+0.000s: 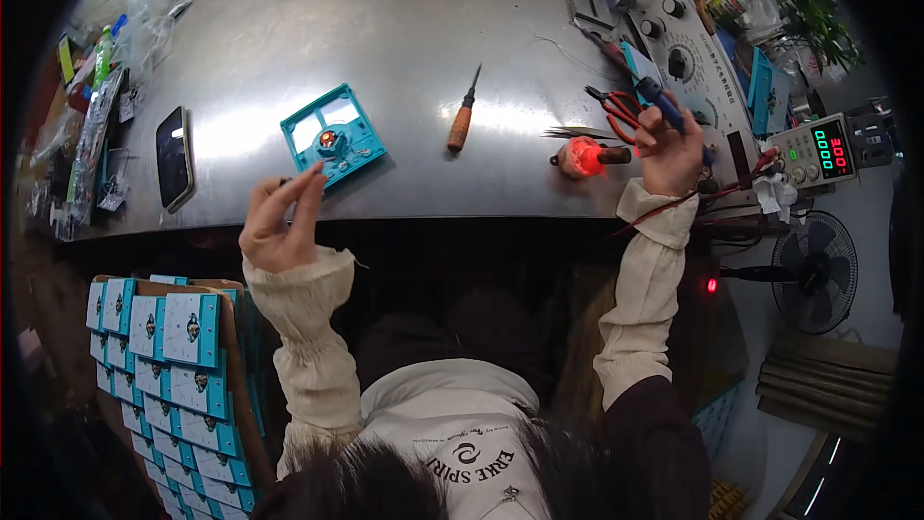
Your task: Assembling and testing analog ampere meters by soldering wires and connecting to a power supply for calibration.
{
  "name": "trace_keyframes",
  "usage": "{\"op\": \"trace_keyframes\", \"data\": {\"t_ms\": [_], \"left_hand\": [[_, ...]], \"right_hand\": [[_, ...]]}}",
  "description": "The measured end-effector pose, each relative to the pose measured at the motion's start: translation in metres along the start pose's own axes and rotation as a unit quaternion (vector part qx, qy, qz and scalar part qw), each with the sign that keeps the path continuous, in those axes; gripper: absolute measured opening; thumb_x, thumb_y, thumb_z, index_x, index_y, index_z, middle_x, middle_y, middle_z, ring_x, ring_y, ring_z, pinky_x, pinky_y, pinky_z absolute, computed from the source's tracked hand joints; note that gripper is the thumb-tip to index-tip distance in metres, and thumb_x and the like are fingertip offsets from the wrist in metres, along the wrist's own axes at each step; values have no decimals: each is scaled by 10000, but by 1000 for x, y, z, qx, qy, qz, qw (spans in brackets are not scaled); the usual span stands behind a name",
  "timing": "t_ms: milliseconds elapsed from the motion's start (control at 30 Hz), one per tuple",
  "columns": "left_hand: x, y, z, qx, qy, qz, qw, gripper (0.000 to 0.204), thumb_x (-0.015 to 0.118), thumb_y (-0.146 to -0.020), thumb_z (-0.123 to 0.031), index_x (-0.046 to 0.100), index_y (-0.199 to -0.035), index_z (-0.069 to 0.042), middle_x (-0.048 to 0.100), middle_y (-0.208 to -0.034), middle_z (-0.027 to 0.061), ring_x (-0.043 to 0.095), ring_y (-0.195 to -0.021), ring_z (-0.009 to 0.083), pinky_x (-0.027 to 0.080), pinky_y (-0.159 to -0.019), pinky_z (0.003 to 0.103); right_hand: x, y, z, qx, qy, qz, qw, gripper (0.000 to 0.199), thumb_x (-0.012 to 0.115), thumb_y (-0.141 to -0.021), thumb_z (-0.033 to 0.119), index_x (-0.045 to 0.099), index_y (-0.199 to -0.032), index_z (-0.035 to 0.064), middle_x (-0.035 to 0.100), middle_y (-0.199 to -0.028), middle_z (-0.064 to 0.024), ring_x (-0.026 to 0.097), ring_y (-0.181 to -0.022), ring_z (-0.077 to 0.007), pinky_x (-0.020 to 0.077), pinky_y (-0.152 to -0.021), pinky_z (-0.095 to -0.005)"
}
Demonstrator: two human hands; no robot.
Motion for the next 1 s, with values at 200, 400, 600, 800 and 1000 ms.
{"op": "trace_keyframes", "data": {"t_ms": [200, 400, 600, 800, 1000], "left_hand": [[33, 21, -17, -33, -20, 70, 997, 188, 775, -788, 3, 773, -965, -59, 584, -752, 16, 518, -657, 91, 405, -581, 220], [98, 47, -53, 211, -153, 127, 957, 178, 785, -712, -45, 734, -883, -39, 552, -726, 64, 523, -680, 232, 424, -606, 332], [129, 47, -40, 264, -160, 118, 944, 181, 788, -703, -44, 743, -878, -35, 585, -767, 66, 529, -709, 231, 436, -644, 335], [131, 53, -35, 284, -187, 135, 931, 199, 804, -688, -60, 758, -881, -52, 593, -812, 87, 538, -746, 240, 450, -665, 331], [126, 48, -29, 222, -171, 136, 950, 170, 806, -713, -60, 761, -876, -51, 586, -784, 79, 540, -732, 222, 449, -632, 321]], "right_hand": [[-13, -18, -22, -37, 71, -21, 997, 222, 560, -960, 238, 551, -1033, 28, 439, -657, 0, 393, -595, -83, 323, -504, -214], [-15, -21, -31, 18, 60, 32, 998, 202, 586, -936, 184, 547, -1053, 24, 525, -710, -34, 485, -650, -107, 363, -548, -231], [-10, -19, -33, -9, 122, 53, 991, 269, 598, -935, 129, 512, -1158, 6, 554, -782, -62, 527, -708, -130, 436, -628, -260], [-5, -20, -35, -7, 127, 68, 990, 283, 610, -934, 127, 513, -1175, 15, 574, -808, -70, 537, -723, -134, 459, -700, -261], [-4, -20, -38, 2, 175, 58, 983, 278, 621, -932, 141, 531, -1169, 26, 581, -836, -59, 536, -738, -120, 459, -719, -249]]}}
Point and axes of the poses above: each hand's wrist, its own y-axis away from the middle knuckle, its own x-axis out of the palm, z = x × y, the point moved 8 cm from there along -y, towards the middle knuckle
